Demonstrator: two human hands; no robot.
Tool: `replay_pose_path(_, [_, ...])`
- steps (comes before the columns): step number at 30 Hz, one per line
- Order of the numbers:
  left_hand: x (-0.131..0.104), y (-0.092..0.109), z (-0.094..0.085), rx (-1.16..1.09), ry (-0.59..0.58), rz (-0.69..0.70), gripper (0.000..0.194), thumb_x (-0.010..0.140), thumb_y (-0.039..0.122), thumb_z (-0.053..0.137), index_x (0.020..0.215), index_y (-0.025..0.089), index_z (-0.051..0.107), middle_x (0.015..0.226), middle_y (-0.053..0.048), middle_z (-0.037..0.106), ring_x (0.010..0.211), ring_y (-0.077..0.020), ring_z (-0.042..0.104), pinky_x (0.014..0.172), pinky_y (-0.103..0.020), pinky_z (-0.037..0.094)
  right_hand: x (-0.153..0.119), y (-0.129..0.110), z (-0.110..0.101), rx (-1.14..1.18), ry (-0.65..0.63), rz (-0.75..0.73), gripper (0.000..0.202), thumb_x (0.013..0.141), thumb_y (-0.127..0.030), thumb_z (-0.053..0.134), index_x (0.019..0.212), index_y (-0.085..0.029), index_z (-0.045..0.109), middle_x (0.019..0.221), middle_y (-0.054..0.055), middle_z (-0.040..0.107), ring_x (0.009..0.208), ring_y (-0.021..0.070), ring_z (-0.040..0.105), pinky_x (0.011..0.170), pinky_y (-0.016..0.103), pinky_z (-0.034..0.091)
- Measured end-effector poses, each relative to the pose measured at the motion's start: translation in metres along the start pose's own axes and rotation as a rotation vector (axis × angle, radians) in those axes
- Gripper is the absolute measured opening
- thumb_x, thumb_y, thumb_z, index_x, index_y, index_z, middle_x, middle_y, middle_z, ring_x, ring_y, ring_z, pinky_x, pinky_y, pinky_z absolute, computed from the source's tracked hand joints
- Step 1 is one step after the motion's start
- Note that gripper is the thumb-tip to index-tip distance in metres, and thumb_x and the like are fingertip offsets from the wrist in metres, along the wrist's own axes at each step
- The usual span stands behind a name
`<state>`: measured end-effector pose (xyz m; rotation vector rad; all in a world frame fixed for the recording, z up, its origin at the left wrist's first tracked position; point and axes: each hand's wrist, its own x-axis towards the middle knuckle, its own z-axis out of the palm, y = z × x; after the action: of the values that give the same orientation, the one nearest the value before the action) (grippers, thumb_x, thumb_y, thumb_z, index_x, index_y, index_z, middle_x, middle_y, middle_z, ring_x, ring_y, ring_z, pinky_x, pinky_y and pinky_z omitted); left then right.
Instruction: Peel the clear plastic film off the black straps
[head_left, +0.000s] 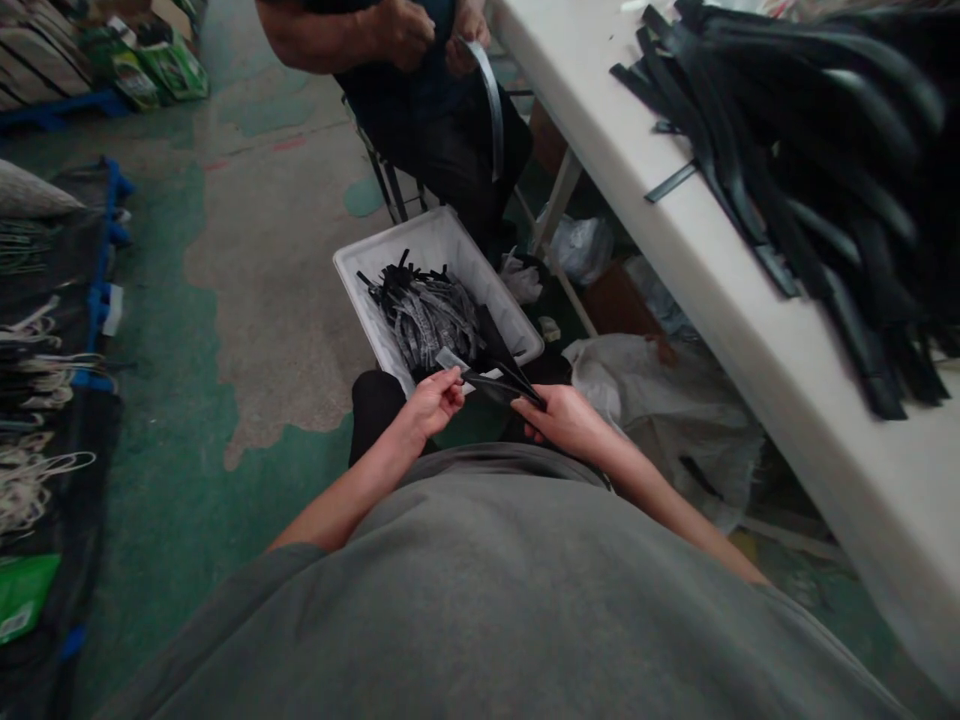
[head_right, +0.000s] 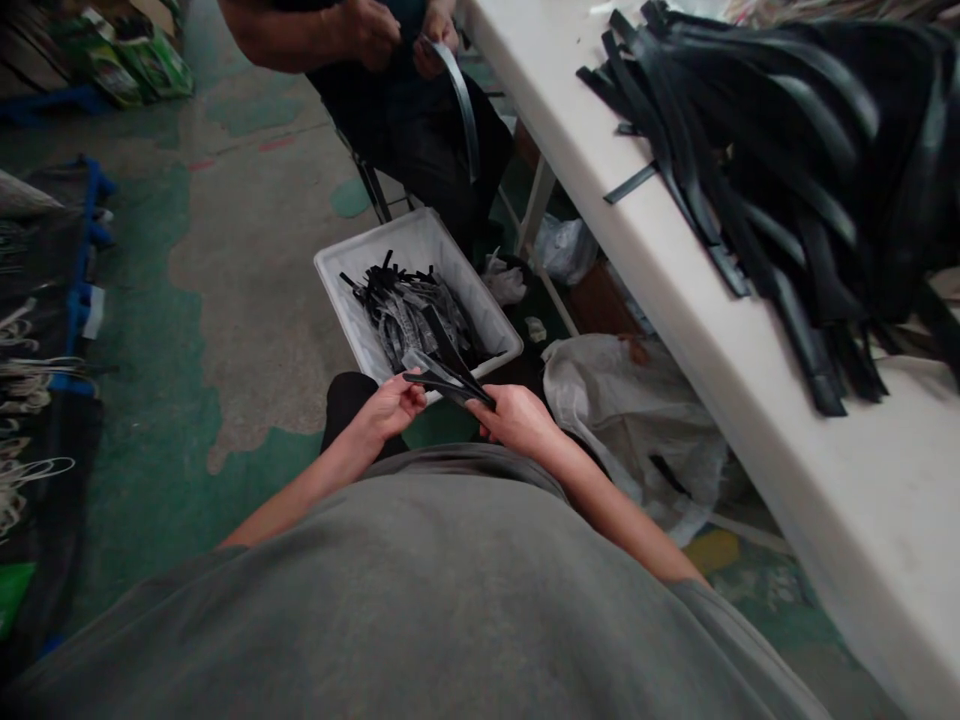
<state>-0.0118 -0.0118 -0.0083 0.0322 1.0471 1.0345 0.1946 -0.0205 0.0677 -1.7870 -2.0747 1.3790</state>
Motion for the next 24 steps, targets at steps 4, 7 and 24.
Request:
replay_pose_path(4, [-0.01, -0.017, 0.014, 0.089, -0.107, -0.058, 0.016, 0.074, 0.012, 0.072, 0.068, 0.012, 0.058, 0.059, 0.002, 0.058, 0.048, -0.005, 0.052, 0.048, -0.017, 0.046, 0.015, -0.005, 0.008, -0.028, 0.088, -0.038, 0.029, 0.092, -0.039, 0.05, 0.073, -0.018, 0.059, 0.059, -0.001, 0.066, 0.046, 0.0093, 0.058, 0.046, 0.019, 0.036])
replay_pose_path(7, [-0.013, -0.019, 0.018, 0.098, -0.125, -0.048, 0.018, 0.073, 0.015, 0.076, 0.07, 0.012, 0.058, 0.059, 0.003, 0.056, 0.049, -0.005, 0.053, 0.049, -0.017, 0.046, 0.019, -0.004, 0.006, 0.104, 0.023, -0.053, 0.031, 0.093, -0.042, 0.049, 0.076, -0.018, 0.059, 0.062, 0.001, 0.068, 0.047, 0.0097, 0.06, 0.045, 0.019, 0.039])
replay_pose_path(24, [-0.023, -0.003, 0.02, 0.111, -0.169, -0.122, 0.013, 0.075, 0.016, 0.072, 0.071, 0.013, 0.06, 0.061, 0.001, 0.059, 0.049, -0.0056, 0.051, 0.05, -0.018, 0.046, 0.011, 0.017, -0.007, 0.249, 0.322, -0.344, 0.03, 0.087, -0.026, 0.053, 0.111, -0.021, 0.07, 0.116, 0.005, 0.07, 0.092, 0.0186, 0.068, 0.077, 0.029, 0.054])
